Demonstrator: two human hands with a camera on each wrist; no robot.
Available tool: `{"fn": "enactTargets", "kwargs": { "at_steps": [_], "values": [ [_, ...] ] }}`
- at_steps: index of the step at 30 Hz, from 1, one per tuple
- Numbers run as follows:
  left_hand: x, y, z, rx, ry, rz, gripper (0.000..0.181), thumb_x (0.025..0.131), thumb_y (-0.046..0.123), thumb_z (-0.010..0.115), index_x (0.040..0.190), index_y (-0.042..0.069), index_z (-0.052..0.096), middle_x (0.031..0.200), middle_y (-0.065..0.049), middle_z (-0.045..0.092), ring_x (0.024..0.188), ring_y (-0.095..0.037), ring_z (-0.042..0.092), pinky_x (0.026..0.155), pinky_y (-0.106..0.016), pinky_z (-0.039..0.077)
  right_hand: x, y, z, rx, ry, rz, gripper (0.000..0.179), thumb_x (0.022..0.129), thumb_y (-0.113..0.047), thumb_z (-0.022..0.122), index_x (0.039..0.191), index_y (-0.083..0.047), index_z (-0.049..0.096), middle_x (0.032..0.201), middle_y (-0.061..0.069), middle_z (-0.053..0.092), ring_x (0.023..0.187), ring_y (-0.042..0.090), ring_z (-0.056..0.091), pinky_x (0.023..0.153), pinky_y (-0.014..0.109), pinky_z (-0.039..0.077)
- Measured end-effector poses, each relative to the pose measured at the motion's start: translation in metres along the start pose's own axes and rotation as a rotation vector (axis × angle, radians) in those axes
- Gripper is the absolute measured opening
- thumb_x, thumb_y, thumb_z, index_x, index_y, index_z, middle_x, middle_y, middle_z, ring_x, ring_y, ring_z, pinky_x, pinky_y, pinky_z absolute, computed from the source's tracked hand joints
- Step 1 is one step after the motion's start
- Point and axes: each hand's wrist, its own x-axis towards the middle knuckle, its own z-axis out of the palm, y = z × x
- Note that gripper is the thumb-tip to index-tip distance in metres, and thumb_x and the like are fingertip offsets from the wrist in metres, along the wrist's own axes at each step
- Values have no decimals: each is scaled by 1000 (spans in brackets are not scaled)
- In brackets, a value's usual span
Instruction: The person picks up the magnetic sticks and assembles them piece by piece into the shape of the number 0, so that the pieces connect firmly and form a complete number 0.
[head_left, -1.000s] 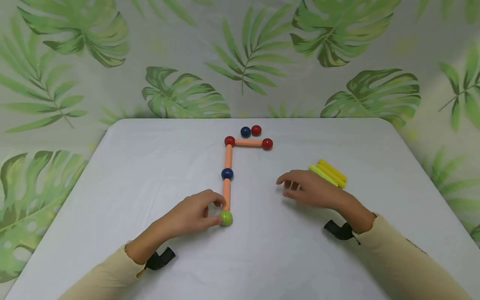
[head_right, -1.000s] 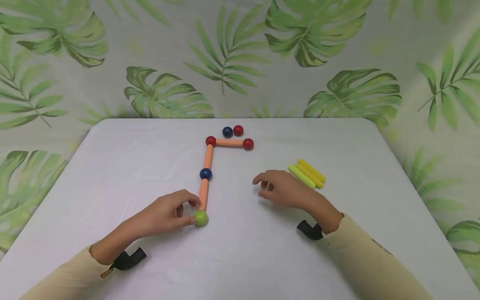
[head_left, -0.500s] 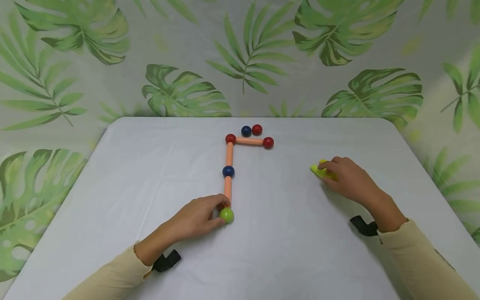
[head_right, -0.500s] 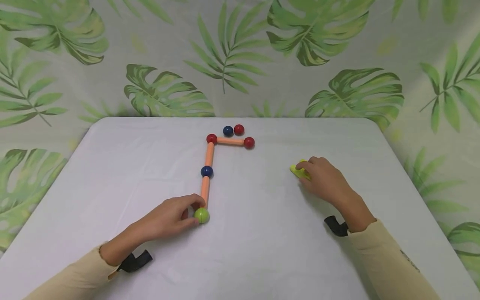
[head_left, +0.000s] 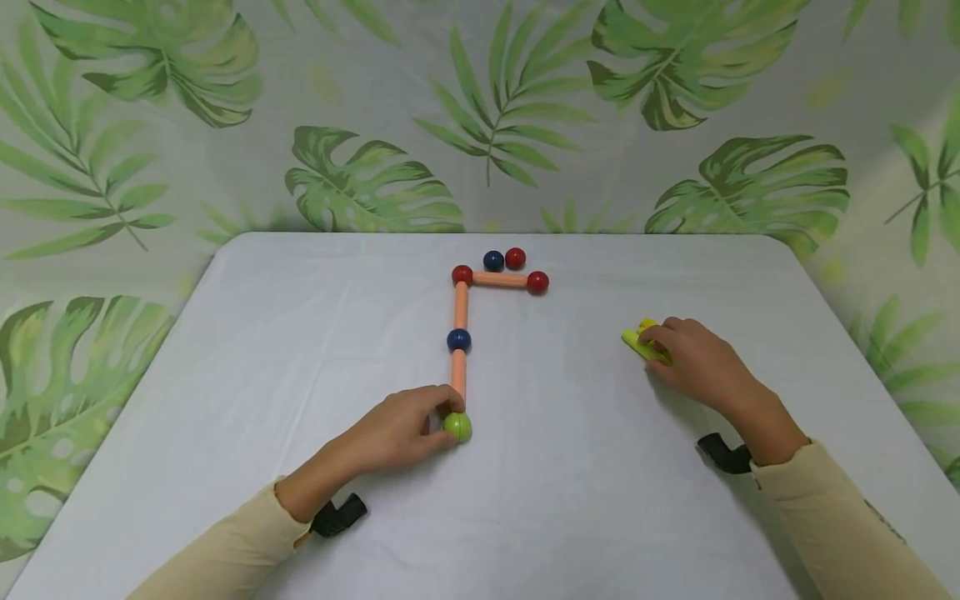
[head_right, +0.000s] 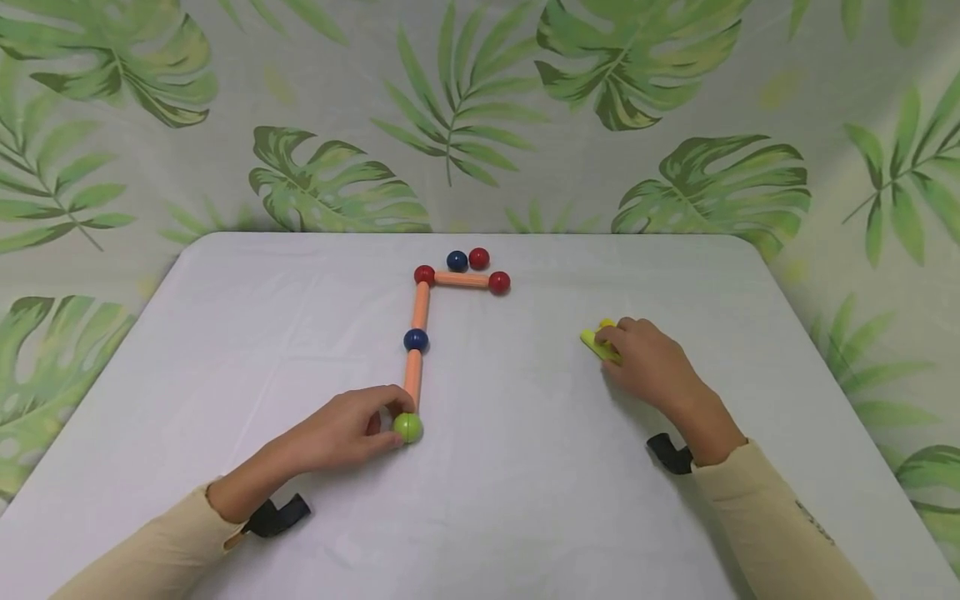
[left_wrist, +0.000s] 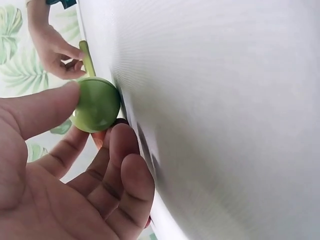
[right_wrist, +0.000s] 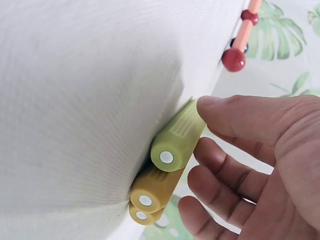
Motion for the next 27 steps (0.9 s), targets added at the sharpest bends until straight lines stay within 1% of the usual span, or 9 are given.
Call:
{"fn": "enactTargets", "kwargs": {
  "at_steps": [6, 12, 15, 18, 22, 24, 27],
  "values": [
    [1, -3, -1, -60, 3, 5, 25, 89, 16, 72, 113, 18, 62, 102, 5, 66, 68, -8, 54, 66, -21, 47, 1, 2, 1, 22, 3, 5, 31, 84, -8, 75, 113, 0, 67, 105, 19, 64, 91, 32, 61, 77, 50, 52],
    [0, -3, -1, -68, 13, 11, 24, 88, 15, 73, 109, 18, 62, 100, 4, 65, 67, -8, 53, 64, -21, 46, 2, 3, 4, 47, 20, -19, 29, 84, -3, 73, 113, -1, 66, 96, 14, 63, 84, 26, 60, 73, 46, 52],
    [0, -4, -1, -74, 14, -2, 24, 88, 15, 73, 109, 18, 62, 100, 4, 65, 67, -7, 53, 64, -20, 47, 2, 1, 5, 63, 14, -24, 30, 84, -1, 73, 114, 0, 66, 95, 13, 63, 84, 26, 60, 74, 45, 52],
    [0, -5, 0, -89, 12, -11, 24, 88, 15, 73, 109, 18, 62, 100, 4, 65, 68, -7, 54, 64, -20, 47, 3, 0, 5, 70, -5, -15, 30, 85, -2, 73, 114, 0, 67, 102, 17, 65, 93, 32, 64, 79, 49, 53],
    [0, -6, 0, -110, -1, -20, 24, 88, 15, 73, 109, 17, 61, 100, 3, 65, 67, -8, 53, 64, -20, 46, 4, 0, 6, 80, -32, -5, 27, 86, -3, 72, 113, -1, 68, 113, 20, 65, 108, 39, 63, 86, 53, 52],
    [0, -6, -1, -117, -8, -25, 24, 88, 15, 73, 109, 16, 61, 100, 2, 66, 67, -8, 53, 63, -21, 46, 4, 0, 8, 87, -39, -7, 27, 86, -2, 71, 112, -2, 68, 115, 21, 64, 110, 40, 62, 87, 53, 51],
    [1, -7, -1, -116, -16, -30, 23, 88, 16, 73, 108, 15, 60, 100, 1, 65, 67, -8, 53, 63, -21, 45, 4, 1, 9, 88, -41, -17, 27, 85, -3, 71, 112, -3, 68, 115, 21, 66, 107, 40, 63, 86, 53, 51]
  ]
}}
